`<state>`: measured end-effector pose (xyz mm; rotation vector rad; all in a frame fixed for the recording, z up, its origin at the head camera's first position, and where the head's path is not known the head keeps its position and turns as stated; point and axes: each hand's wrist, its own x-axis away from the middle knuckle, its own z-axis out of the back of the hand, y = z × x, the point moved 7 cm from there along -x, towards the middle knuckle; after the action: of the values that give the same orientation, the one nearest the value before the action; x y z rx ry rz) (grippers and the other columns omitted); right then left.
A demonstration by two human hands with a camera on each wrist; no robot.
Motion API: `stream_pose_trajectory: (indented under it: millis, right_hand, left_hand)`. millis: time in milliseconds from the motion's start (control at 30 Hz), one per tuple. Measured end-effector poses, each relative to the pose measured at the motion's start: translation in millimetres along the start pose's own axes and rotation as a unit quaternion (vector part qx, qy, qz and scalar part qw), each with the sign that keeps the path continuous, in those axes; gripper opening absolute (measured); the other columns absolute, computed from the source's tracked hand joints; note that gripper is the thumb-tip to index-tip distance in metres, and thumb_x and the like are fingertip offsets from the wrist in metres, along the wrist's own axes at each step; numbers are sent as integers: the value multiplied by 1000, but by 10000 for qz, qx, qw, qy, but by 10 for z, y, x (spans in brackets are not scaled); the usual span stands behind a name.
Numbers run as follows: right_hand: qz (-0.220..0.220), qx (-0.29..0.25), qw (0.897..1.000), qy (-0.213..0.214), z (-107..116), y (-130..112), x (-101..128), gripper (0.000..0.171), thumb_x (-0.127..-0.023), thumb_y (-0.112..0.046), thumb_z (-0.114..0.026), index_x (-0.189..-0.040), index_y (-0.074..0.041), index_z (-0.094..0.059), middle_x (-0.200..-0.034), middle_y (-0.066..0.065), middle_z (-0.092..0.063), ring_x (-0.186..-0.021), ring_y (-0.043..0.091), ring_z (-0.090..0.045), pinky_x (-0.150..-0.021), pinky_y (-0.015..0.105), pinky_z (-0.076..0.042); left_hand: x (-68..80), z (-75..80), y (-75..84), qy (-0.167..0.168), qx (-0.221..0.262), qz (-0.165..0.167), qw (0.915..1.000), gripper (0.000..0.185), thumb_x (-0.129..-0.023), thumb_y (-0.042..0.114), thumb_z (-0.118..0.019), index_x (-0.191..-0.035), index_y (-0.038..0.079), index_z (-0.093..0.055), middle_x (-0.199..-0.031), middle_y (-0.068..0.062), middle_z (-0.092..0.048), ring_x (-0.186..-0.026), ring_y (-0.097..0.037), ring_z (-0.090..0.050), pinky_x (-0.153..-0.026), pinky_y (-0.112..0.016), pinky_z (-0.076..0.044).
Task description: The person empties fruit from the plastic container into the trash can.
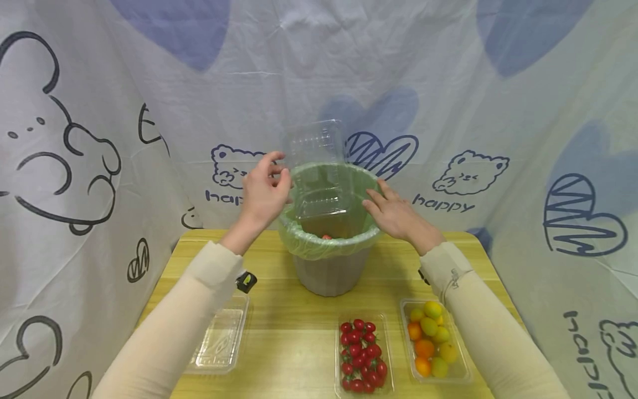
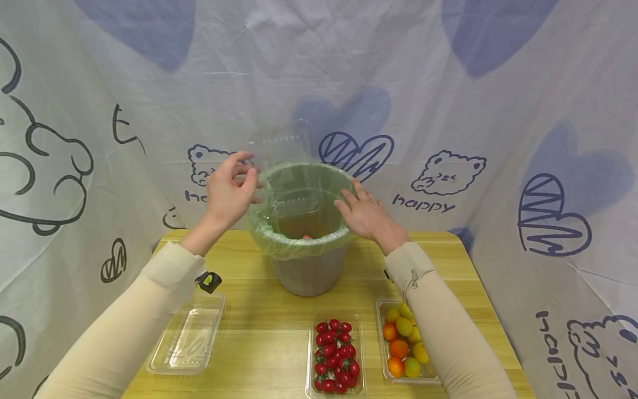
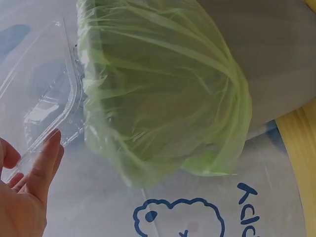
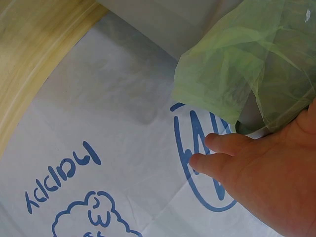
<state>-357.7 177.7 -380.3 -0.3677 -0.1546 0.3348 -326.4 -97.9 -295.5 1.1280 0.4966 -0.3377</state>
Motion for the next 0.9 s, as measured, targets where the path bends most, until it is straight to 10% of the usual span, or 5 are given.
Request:
stream_pose_trajectory:
  millis: [900]
  right_hand:
    - [0,-71,10000,-6,-10,-14,16,71,-113,-54,-16,-169,-9,-19,-178,17,10,-162,49,-4,-128,73,-9]
  left_hand:
    - [329,209,72,-722,304,612,9950,45,-103,7,-55,-148,5,-55,-118,-23,-75,-85,-42,-77,-55,-37,-65]
